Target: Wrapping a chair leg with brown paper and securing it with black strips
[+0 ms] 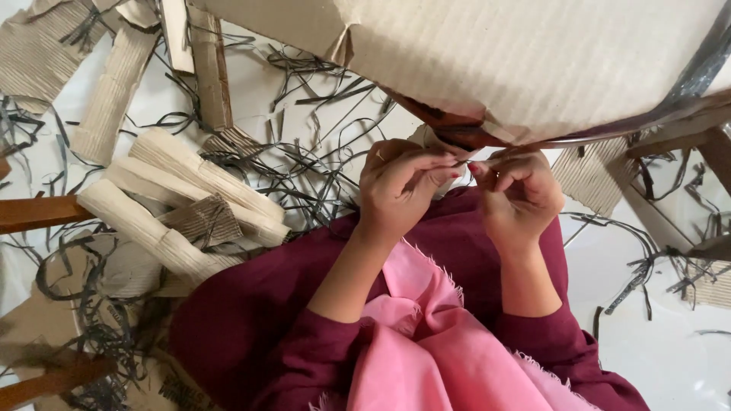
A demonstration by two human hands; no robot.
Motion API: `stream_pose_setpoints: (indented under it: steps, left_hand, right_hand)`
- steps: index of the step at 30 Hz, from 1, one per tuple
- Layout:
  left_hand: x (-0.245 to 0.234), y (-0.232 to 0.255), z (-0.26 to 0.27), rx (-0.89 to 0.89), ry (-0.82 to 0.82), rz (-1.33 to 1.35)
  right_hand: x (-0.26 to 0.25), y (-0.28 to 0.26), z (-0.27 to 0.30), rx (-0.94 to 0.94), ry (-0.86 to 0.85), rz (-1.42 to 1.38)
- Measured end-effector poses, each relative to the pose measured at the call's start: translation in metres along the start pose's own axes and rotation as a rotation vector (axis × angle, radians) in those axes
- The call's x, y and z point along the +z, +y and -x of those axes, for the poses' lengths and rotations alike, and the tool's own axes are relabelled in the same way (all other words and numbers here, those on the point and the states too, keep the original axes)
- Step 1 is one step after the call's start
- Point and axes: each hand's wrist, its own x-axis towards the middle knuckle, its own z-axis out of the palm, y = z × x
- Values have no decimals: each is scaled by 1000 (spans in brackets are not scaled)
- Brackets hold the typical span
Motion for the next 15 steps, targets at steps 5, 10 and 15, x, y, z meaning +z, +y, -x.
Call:
stream_pose_setpoints:
  steps: [5,10,15]
  left_hand:
    - [-11,7,-15,1,-111,-5]
    - [-17,19,-32,46,-190,-49]
    - [-24,23,-42,193,-311,-137]
  right_hand:
    - [-13,-10,-8,32,-88,-82]
    - [-5,-33,-17,63,-143,-148]
    - [-4,-31,-12,41,-116,-179]
